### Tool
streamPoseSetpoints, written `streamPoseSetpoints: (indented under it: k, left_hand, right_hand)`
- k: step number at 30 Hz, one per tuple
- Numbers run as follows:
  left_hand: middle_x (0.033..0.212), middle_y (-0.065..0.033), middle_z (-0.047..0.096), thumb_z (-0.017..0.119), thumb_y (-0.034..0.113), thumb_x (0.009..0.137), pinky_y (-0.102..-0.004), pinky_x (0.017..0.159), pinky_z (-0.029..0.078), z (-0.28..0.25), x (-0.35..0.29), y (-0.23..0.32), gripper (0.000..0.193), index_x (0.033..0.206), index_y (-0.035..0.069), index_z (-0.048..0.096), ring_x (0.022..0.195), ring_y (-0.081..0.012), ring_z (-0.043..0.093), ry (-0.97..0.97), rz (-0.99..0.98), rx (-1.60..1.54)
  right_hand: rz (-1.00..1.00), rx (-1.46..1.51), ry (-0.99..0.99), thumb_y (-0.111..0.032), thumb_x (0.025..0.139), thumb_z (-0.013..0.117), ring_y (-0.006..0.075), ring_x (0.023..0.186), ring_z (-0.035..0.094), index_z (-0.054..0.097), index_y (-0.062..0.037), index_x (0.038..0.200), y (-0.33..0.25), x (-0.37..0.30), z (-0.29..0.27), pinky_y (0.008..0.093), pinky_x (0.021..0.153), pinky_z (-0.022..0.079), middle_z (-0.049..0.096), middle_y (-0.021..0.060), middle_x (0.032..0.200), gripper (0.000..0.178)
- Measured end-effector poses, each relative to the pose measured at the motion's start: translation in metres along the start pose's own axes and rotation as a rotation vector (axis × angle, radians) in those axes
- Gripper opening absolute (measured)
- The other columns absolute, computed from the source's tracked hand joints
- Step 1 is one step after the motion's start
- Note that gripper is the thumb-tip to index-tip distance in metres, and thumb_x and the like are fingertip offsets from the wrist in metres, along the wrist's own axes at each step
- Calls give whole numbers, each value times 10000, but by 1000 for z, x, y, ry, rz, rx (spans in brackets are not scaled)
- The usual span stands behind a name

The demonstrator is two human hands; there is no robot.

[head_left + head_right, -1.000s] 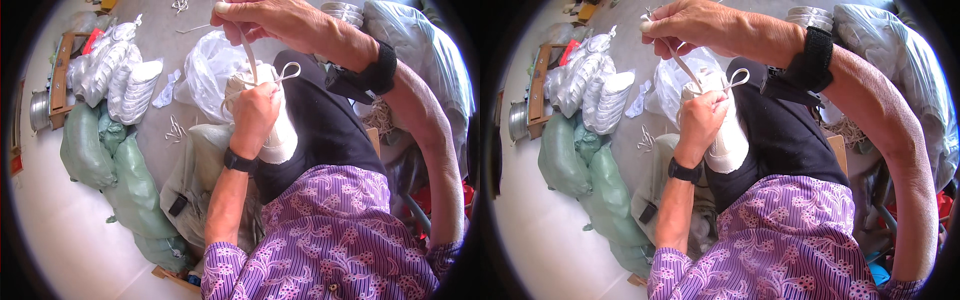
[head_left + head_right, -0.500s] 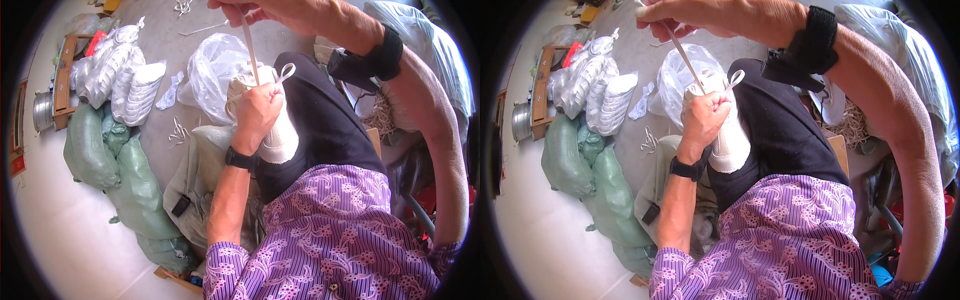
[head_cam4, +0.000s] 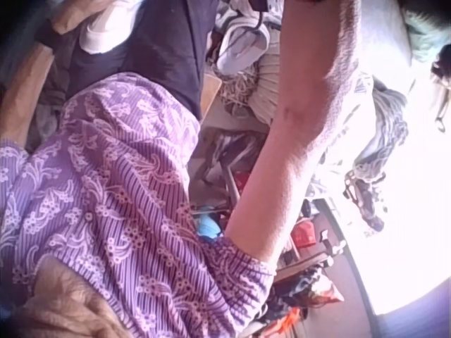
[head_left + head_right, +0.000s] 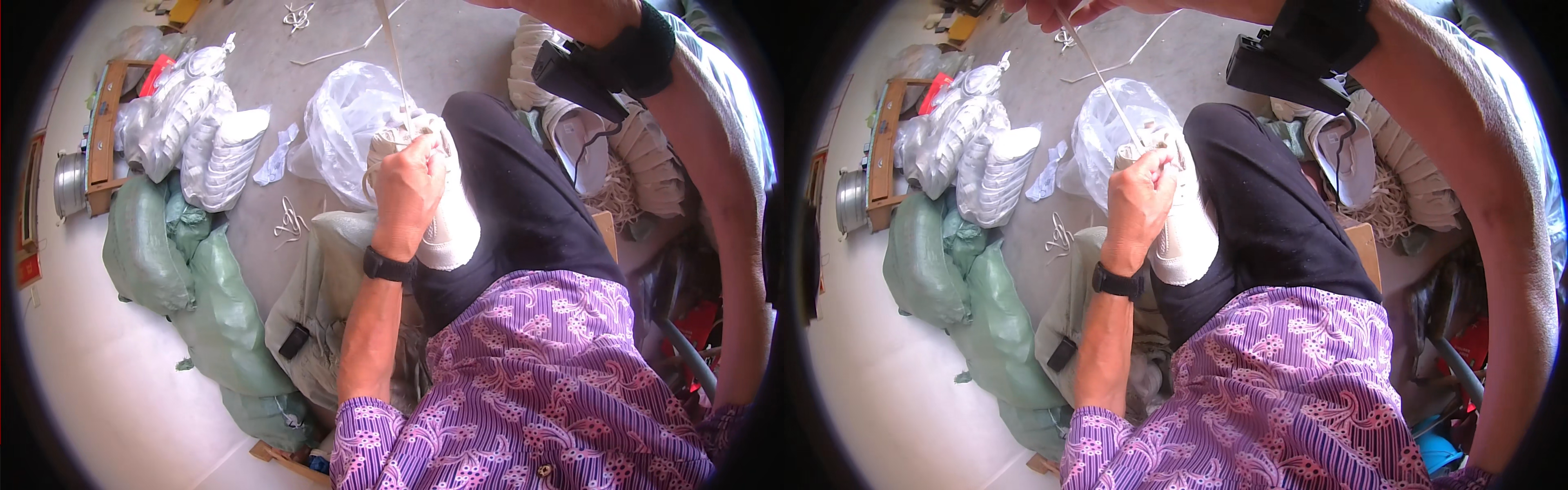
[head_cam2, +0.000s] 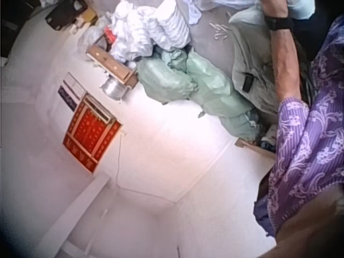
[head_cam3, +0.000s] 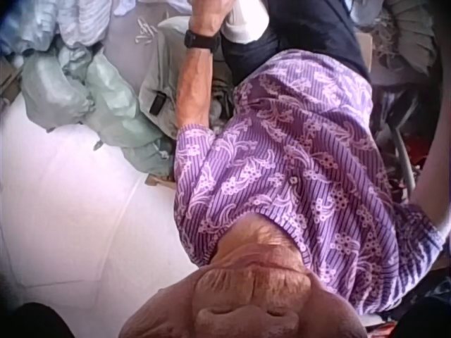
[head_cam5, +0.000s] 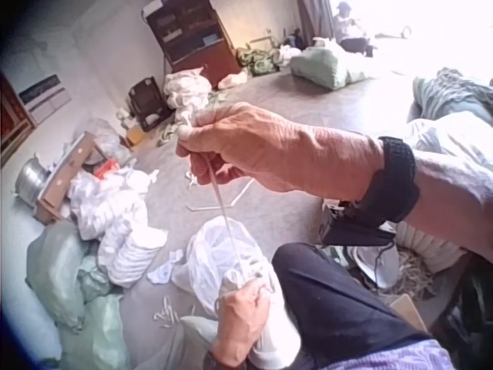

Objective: Lacing a white athletic shoe by hand.

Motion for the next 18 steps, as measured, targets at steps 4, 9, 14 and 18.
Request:
streamPoseSetpoints:
  k: [4, 9, 14, 18]
  left_hand:
    - [641, -86, 617, 651, 65, 803, -285, 548, 455, -9, 3, -9, 121, 911, 9, 643, 573, -96, 559, 69, -33, 40]
    - [590, -37, 533, 711, 101, 771, -271, 531, 440, -7, -1, -9, 150, 863, 13, 632, 549, -69, 487, 32, -30, -36]
    - [592, -24, 527, 720, 110, 772, -266, 536, 441, -16, -6, -10, 201, 933, 15, 646, 551, -75, 486, 95, -52, -93]
    - [611, -14, 530, 696, 134, 804, -258, 553, 441, -28, 2, -16, 238, 1004, 13, 648, 559, -92, 486, 207, -28, 73]
  right_hand:
    - [13, 21, 6, -300, 928, 551, 129, 693, 587, 609, -51, 894, 6, 0, -2, 294, 637, 443, 602, 19, 705, 257]
    - [-55, 65, -23, -303, 929, 549, 129, 708, 586, 609, -46, 902, 14, 3, -8, 295, 643, 442, 604, 22, 718, 266]
    - [9, -141, 22, -315, 919, 559, 155, 756, 600, 613, -36, 958, 8, 2, -2, 322, 670, 468, 627, 49, 765, 287]
    - [-42, -703, 83, -348, 889, 587, 258, 814, 623, 621, -39, 1027, 44, 4, -32, 369, 727, 494, 662, 99, 852, 339]
Point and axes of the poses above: each hand's wrist, its own x-axis towards the middle knuckle, its own z-axis out of the palm, y = z × x, the point moved 5 cm from there along x, towards the middle knuckle
